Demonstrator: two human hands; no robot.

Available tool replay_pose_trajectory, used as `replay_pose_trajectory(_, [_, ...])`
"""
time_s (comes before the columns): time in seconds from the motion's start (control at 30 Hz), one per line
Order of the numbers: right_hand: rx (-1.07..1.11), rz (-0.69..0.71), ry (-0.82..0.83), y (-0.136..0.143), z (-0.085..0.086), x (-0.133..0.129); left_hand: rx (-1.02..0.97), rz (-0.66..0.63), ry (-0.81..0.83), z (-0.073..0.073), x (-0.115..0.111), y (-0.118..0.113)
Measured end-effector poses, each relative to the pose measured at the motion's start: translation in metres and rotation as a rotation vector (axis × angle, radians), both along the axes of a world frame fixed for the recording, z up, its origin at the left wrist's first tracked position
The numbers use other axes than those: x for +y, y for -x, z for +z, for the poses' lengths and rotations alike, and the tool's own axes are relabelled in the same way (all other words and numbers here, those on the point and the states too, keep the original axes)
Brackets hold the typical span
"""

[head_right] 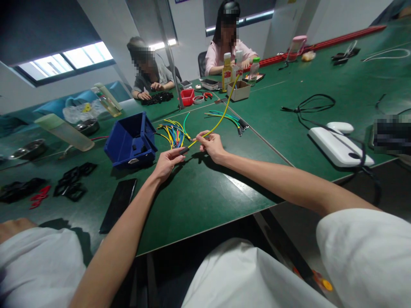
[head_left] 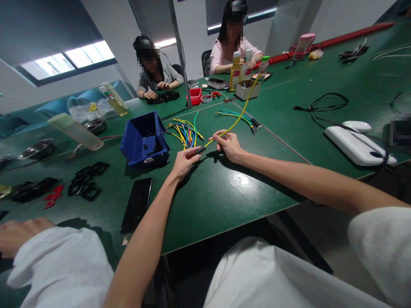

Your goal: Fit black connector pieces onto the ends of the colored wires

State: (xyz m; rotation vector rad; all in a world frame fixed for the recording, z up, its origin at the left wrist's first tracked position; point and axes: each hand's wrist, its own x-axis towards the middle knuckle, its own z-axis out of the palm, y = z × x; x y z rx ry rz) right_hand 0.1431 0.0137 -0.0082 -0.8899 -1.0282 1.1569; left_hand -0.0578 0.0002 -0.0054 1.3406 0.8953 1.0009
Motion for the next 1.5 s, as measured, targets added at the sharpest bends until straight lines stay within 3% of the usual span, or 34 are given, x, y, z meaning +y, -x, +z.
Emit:
replay_pose_trajectory(1.0, [0.005, 0.012, -0.018, 0.001, 0.0, 0.0, 0.045, -0.026, -0.02, 0.0, 0.001, -0.002])
replay_pose_trajectory(1.5, [-0.014, 0.009, -0.015, 0.001, 0.001, -0.001, 0.14, 0.043, -0.153, -0.003, -0.003, -0.011])
